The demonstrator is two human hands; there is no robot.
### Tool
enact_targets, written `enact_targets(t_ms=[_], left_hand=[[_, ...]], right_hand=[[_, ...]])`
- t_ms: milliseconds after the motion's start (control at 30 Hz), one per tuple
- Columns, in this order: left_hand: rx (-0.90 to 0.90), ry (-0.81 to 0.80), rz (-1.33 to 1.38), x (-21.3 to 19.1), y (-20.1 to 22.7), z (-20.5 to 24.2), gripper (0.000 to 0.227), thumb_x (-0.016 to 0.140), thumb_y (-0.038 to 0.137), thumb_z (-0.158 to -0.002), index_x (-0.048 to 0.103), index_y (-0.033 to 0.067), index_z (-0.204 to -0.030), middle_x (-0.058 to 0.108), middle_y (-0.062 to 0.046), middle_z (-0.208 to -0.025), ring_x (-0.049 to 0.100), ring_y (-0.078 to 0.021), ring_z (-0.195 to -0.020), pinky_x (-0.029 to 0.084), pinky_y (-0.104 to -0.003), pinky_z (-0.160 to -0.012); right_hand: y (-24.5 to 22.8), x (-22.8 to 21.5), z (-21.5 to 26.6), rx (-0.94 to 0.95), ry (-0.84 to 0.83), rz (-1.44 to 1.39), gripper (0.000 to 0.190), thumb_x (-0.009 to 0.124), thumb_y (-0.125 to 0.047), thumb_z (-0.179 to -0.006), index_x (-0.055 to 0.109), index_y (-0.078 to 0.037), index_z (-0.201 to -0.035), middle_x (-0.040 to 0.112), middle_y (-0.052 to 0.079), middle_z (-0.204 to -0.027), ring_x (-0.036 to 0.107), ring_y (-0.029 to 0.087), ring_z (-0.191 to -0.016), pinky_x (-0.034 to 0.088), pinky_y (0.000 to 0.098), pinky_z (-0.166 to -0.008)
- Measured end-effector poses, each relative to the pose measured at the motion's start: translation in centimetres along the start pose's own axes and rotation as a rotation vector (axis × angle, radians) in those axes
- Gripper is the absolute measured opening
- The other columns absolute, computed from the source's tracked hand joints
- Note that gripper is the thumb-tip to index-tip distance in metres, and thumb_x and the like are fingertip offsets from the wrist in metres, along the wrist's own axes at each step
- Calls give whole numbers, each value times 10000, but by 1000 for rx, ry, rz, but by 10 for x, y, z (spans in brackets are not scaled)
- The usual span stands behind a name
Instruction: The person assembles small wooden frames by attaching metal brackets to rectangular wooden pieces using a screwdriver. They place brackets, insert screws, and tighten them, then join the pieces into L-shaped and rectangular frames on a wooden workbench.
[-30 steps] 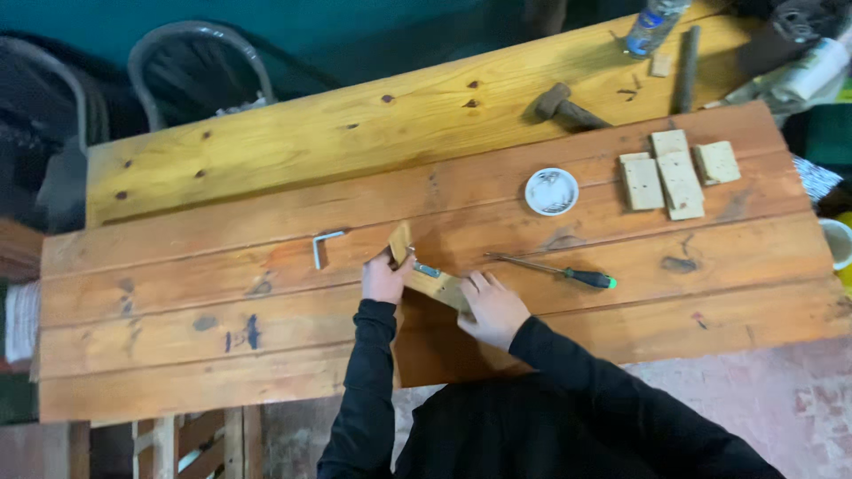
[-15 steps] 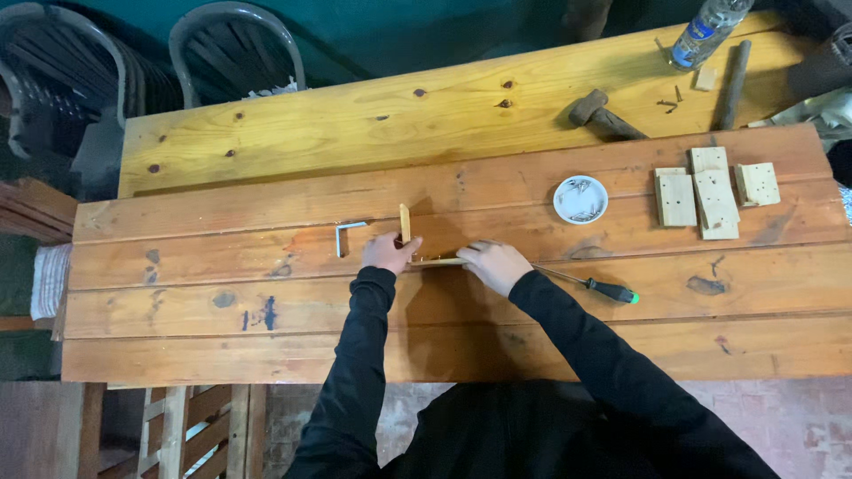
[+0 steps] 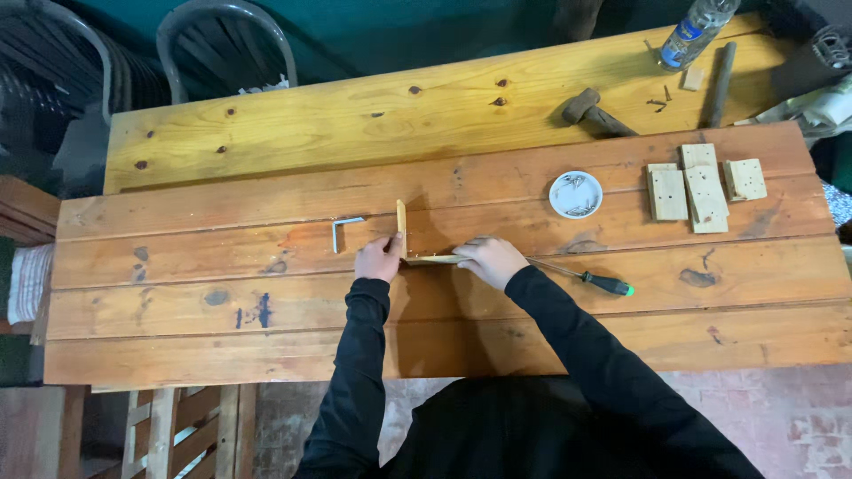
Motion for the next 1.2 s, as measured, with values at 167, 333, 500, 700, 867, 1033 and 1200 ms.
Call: enact_targets(t_ms=[167,333,500,700,867,1033,1200], left_hand=[[-7,43,51,11,-14,-11,552,512,738,-920,793,270,-1000,787,-32,-842,712,-356,-1069,573,-465,-957],[-32,20,127,2,-20,-9,543,566,698,-902,791,213,-998,742,16,-637,780,-217,-814,606,-409,-853],[-41,54,12,-2,-24,2,624,484,741,-936,778,215,-1098,789,-87,-1088,686,-400,-1154,533,-496,-1031],[-105,80,123,-45,3,58,591,469,733,-957,772,226,-977,800,-28,-963,684,-395,-1142,531,-516,-998],[153,312,214,-39,18,90,414,579,489,-1007,719,139,-836,734,-134,-819,722,-397,-911,557,-486,-804],[490,147,535,24,77,134,254,673,240,-1004,733,82,-815,720,-185,-754,742,-347,-825,568,-420,-687],[829,-136,633,105,155,170,218,771,277,-944,734,131,-786,708,-120,-725,724,-336,-743,567,-397,-649]], right_hand=[[4,7,0,16,15,-29,160,633,-291,-1000,714,-178,-1080,767,101,-1012,712,343,-1031,580,473,-900],[4,13,-1,33,21,-14,234,660,-303,-983,714,-147,-1149,765,153,-1053,703,381,-1060,585,493,-905],[15,21,2,166,9,-135,442,758,-397,-895,640,-185,-1264,748,121,-1120,688,370,-1098,587,530,-907],[14,19,6,203,45,-149,633,819,-383,-838,549,-190,-1377,737,135,-1123,678,374,-1115,593,487,-935],[18,-37,56,306,251,-41,554,795,-467,-847,614,-196,-1295,755,76,-1070,700,319,-1078,606,454,-885],[137,-74,148,728,659,693,287,749,-455,-819,638,-276,-1014,684,-47,-842,684,214,-881,583,382,-721],[186,-114,182,1074,651,667,385,696,-532,-870,613,-229,-1093,553,64,-1101,519,298,-1109,404,540,-951]])
Point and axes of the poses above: each hand's wrist, its own z-axis away from the middle knuckle, its own x-axis out of the palm, y = z × x, the point moved 3 cm from there along -z, towards the middle knuckle
